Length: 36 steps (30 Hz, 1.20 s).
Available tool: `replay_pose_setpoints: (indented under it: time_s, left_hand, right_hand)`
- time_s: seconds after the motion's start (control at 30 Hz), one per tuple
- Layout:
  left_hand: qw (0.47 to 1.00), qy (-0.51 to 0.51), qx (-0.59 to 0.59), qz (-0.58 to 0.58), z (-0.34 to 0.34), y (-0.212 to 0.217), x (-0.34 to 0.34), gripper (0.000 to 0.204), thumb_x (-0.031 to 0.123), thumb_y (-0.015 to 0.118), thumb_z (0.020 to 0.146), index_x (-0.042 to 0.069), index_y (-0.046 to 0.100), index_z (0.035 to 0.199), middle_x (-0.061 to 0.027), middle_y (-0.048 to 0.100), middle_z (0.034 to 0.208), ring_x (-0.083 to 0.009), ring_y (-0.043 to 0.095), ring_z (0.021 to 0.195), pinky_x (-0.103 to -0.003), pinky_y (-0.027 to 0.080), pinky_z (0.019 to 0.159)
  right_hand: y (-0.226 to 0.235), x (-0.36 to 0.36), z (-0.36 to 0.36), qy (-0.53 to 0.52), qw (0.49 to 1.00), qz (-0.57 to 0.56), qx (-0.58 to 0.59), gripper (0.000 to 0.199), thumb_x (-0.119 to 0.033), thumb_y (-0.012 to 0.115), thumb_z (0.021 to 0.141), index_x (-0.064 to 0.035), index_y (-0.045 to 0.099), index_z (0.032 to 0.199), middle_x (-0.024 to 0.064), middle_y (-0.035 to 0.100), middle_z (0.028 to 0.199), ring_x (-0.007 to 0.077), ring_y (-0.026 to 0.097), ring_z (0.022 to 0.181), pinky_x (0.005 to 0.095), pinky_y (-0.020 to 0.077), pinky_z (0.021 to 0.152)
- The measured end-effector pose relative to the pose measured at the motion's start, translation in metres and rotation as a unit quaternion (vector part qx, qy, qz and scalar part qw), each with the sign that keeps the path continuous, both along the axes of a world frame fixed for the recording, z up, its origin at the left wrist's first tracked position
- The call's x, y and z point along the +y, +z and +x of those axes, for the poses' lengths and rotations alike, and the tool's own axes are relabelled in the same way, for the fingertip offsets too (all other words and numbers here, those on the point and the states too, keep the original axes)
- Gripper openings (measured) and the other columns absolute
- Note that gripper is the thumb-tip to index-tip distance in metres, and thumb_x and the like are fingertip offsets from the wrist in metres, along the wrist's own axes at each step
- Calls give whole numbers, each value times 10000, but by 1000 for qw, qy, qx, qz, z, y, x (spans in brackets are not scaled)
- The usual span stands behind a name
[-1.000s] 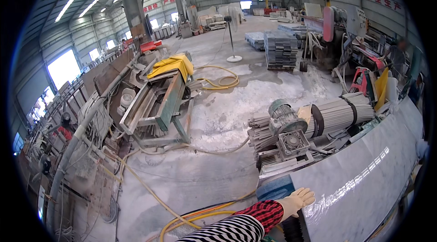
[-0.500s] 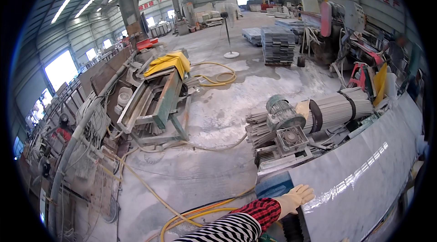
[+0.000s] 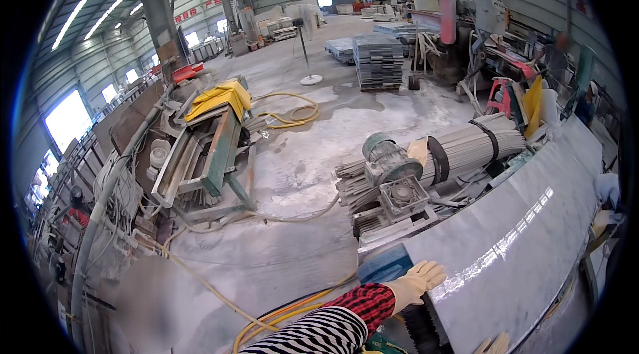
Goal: The person puts on gloves and positions a large stone slab on a conveyor machine. They operate the machine controls to cut the slab and then remove the cut pieces from the conveyor. The person repeats this process with additional slabs.
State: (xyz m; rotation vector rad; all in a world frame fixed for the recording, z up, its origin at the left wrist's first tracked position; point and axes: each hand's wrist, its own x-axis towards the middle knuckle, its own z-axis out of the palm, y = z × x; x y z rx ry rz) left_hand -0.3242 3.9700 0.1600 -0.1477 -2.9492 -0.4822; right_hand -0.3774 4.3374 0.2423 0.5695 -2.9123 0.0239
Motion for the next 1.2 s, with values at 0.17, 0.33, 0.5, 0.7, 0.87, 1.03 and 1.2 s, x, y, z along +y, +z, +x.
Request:
replay_pose_setpoints:
  time_s: [0.17, 0.33, 0.5, 0.7, 0.87, 1.03, 1.2]
  left_hand:
    - [999, -2, -46, -5, 0, 8, -2, 1114, 336, 883, 650, 110, 302, 1573, -176, 278, 1619, -393, 230, 1506, -514, 188, 1226]
    - [999, 1, -38, -7, 0, 1, -1, 1113, 323, 882, 653, 108, 297, 1575, -175, 276, 1620, -393, 233, 1503, -511, 190, 1225]
    - [1000, -1, 2, 3, 0, 1, -1, 1086, 266, 892, 616, 97, 343, 1538, -174, 336, 1577, -395, 308, 1453, -503, 250, 1190]
    - [1000, 1, -5, 2, 2, 1, -2, 1068, 275, 888, 636, 96, 346, 1540, -181, 324, 1588, -401, 289, 1466, -503, 225, 1206]
    - [1000, 2, -19, -3, 1, 4, 0, 1061, 287, 889, 653, 98, 343, 1543, -183, 316, 1595, -403, 275, 1477, -504, 216, 1213]
    - [1000, 5, 12, -12, 2, -1, 0, 1067, 304, 899, 627, 90, 364, 1525, -176, 346, 1567, -393, 319, 1439, -494, 253, 1187]
    - [999, 1, 38, -26, 0, 1, 0, 1059, 321, 905, 598, 84, 395, 1495, -164, 385, 1525, -377, 378, 1374, -482, 300, 1145]
  right_hand:
    - [5, -3, 1, -8, 999, -25, -20, 579, -394, 399, 1079, 12, 469, 1486, 241, 456, 1537, 366, 381, 1457, 509, 185, 1242]
    - [8, -4, 3, -5, 998, -58, -23, 587, -404, 394, 1081, 9, 466, 1492, 239, 448, 1544, 364, 374, 1463, 509, 166, 1246]
    - [-14, 8, -7, -1, 999, -45, -8, 586, -402, 391, 1082, 11, 470, 1490, 244, 437, 1550, 377, 369, 1463, 504, 173, 1245]
    - [2, -2, 0, 2, 998, -68, -13, 581, -396, 403, 1082, 19, 476, 1482, 252, 443, 1542, 386, 378, 1453, 488, 242, 1226]
    - [-10, 6, -5, 8, 998, -62, 2, 560, -371, 395, 1087, 20, 479, 1479, 256, 450, 1534, 393, 383, 1447, 489, 251, 1223]
    - [-9, 8, -2, 42, 995, -84, 28, 518, -316, 393, 1091, 22, 485, 1472, 259, 464, 1520, 406, 396, 1432, 494, 262, 1218]
    - [-9, 8, -4, 36, 995, -93, 14, 507, -305, 400, 1087, 14, 489, 1471, 259, 462, 1521, 409, 401, 1427, 501, 273, 1213]
